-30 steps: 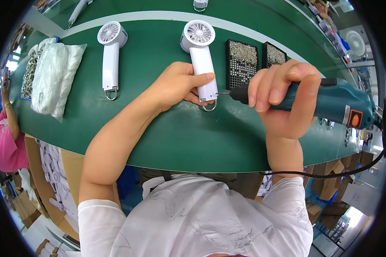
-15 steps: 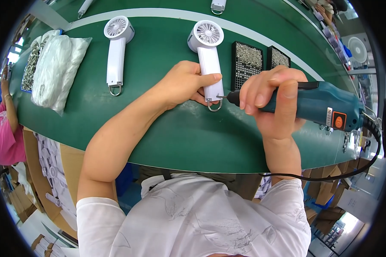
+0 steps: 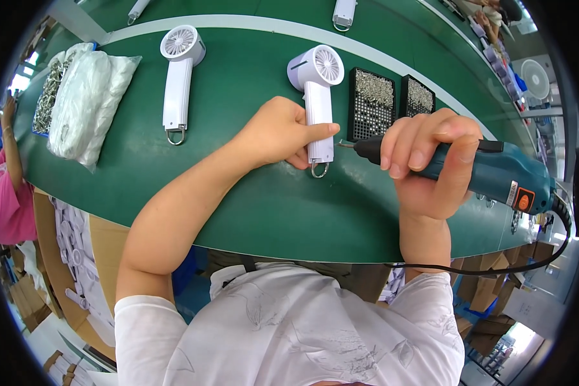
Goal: The person assembles handheld fans by taking fan bodies and driving screws into the fan heads and handles using an electric screwdriver.
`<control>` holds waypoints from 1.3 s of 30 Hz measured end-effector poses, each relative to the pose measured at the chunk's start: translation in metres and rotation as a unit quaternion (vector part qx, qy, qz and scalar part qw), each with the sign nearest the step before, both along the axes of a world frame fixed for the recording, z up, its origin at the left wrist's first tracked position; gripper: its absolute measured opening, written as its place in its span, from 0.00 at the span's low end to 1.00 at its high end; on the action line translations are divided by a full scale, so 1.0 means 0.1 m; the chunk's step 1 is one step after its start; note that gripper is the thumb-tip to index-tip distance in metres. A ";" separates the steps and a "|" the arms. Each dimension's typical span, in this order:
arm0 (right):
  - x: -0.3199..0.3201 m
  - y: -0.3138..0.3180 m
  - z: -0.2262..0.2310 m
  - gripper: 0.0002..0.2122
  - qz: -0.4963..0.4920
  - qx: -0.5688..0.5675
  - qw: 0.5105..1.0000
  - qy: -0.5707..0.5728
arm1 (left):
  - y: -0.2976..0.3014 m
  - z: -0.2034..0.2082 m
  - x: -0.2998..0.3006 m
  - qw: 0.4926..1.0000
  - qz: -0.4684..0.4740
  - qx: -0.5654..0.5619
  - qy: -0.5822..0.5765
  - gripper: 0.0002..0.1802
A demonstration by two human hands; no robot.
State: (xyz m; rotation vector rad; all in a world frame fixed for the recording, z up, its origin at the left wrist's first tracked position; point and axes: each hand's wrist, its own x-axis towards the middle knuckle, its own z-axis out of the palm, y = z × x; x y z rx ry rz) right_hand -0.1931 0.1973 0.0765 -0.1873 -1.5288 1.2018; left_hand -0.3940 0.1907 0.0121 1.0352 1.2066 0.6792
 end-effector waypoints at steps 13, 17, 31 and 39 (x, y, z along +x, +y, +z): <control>0.04 0.06 0.02 0.17 0.002 -0.037 0.998 0.054 | -0.16 0.22 -0.13 0.943 0.001 0.162 0.289 0.18; 0.03 0.07 0.02 0.18 0.030 -0.051 0.996 0.073 | -0.24 0.06 -0.09 0.897 -0.028 0.426 0.114 0.22; 0.04 0.04 0.03 0.19 0.046 -0.066 0.994 0.078 | -0.20 -0.12 -0.01 0.839 -0.033 0.535 0.090 0.09; 0.06 0.05 0.04 0.19 0.047 -0.053 0.995 0.070 | -0.20 -0.13 -0.01 0.841 -0.038 0.532 0.091 0.08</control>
